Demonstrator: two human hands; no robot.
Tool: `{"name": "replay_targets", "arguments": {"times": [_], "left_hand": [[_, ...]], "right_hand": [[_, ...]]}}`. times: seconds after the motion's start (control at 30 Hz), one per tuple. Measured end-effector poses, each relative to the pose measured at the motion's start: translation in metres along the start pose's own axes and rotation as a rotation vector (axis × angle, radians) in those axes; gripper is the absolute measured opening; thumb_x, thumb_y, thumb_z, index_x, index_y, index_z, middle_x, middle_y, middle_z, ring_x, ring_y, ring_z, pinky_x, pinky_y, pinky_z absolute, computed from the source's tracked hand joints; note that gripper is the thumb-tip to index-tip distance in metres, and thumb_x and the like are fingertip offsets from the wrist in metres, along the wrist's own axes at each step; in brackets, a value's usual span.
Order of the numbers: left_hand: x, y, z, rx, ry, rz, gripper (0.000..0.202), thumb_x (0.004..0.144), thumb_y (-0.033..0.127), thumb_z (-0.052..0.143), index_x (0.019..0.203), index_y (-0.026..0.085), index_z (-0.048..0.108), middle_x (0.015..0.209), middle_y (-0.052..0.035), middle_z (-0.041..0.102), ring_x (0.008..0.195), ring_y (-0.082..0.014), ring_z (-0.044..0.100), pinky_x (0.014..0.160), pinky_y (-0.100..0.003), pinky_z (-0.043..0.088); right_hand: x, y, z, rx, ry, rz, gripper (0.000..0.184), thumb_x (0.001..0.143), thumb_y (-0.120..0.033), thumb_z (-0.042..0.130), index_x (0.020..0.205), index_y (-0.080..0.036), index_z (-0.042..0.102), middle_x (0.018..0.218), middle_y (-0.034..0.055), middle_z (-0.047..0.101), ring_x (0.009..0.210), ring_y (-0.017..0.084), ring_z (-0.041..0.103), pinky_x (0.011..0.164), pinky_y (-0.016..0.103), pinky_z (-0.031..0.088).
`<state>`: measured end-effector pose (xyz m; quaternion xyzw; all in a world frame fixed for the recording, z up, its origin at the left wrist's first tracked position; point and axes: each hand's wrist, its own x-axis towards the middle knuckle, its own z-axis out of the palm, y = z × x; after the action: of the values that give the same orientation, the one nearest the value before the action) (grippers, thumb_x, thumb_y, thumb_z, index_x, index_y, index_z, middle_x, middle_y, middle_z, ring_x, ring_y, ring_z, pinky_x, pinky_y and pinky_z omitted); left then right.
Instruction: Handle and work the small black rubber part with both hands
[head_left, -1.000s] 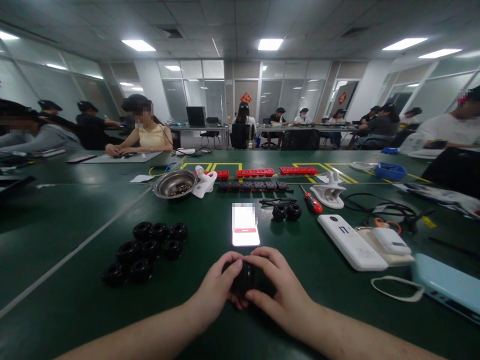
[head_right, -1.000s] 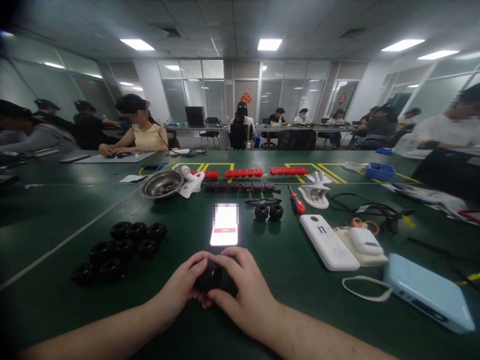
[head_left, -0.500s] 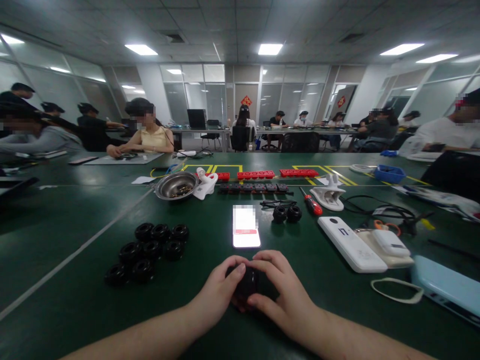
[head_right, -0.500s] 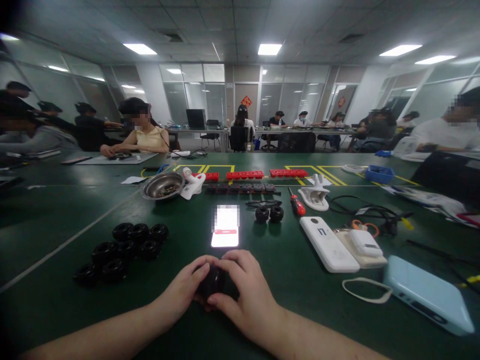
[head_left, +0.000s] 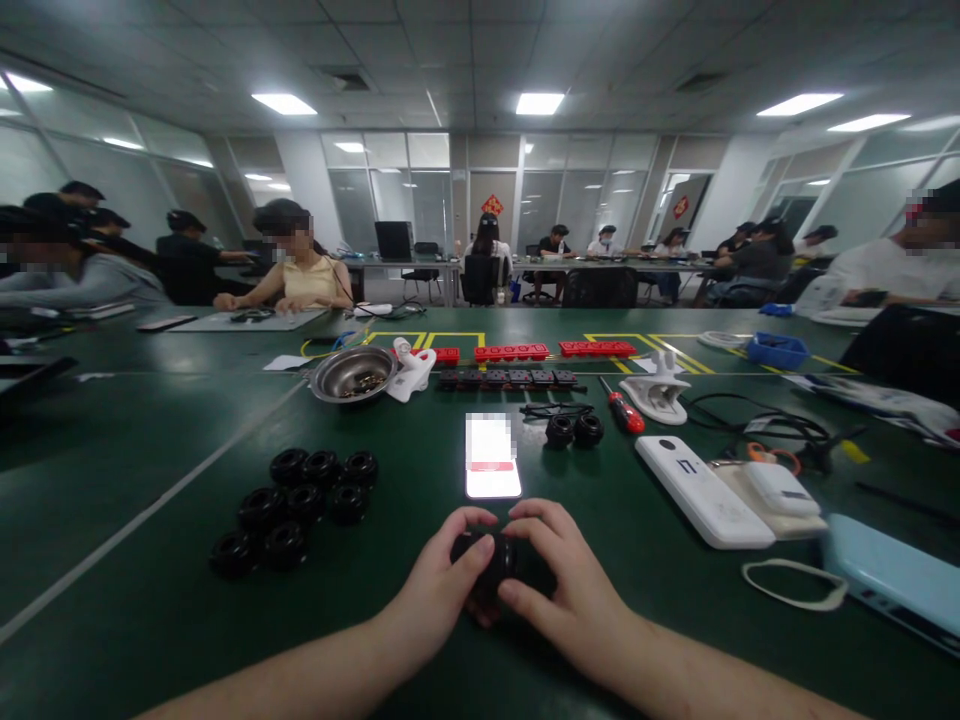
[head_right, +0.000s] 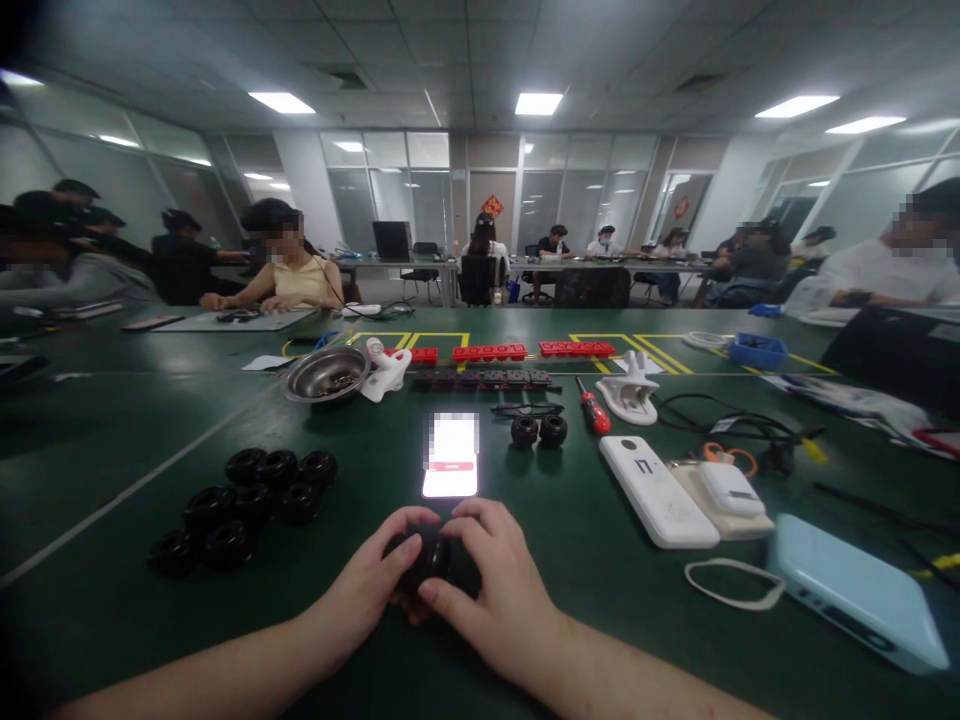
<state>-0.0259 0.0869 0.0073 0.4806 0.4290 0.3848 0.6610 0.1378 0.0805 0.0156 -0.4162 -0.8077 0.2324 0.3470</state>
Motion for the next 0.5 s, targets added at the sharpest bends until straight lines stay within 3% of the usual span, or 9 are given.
{"name": "replay_targets", "arguments": {"times": [0.13, 0.33, 0.5], "left_hand": [[0.001, 0.0008, -0.001, -0.006, -0.011, -0.016, 0.045, 0.069, 0.051, 0.05, 0.098, 0.018, 0.039, 0.068, 0.0002, 0.057, 0.045, -0.0103, 0.057, 0.04, -0.02, 0.043], [0.0046, 0.0, -0.002, -0.025, 0.001, -0.057, 0.04, 0.071, 0.05, 0.047, 0.092, 0.017, 0.041, 0.063, 0.0015, 0.055, 0.04, -0.01, 0.055, 0.037, -0.02, 0.042], [0.0009, 0.0013, 0.0001, -0.009, 0.044, -0.021, 0.038, 0.07, 0.047, 0.05, 0.094, 0.018, 0.041, 0.074, 0.0004, 0.053, 0.048, -0.0092, 0.054, 0.039, -0.019, 0.042]], "right_hand": [[-0.0019, -0.0025, -0.0003, -0.012, -0.001, -0.034, 0.035, 0.073, -0.027, 0.059, 0.106, -0.022, 0.05, 0.109, 0.0073, 0.042, 0.103, 0.022, 0.041, 0.087, 0.036, 0.038], [-0.0028, -0.0052, 0.0002, -0.037, -0.058, -0.104, 0.045, 0.074, -0.017, 0.055, 0.116, -0.024, 0.042, 0.113, 0.0062, 0.04, 0.106, 0.02, 0.039, 0.09, 0.034, 0.036], [-0.0033, -0.0054, 0.0009, 0.0, -0.004, -0.047, 0.056, 0.07, -0.023, 0.061, 0.119, -0.024, 0.035, 0.116, 0.0058, 0.039, 0.108, 0.021, 0.037, 0.092, 0.035, 0.034]]}}
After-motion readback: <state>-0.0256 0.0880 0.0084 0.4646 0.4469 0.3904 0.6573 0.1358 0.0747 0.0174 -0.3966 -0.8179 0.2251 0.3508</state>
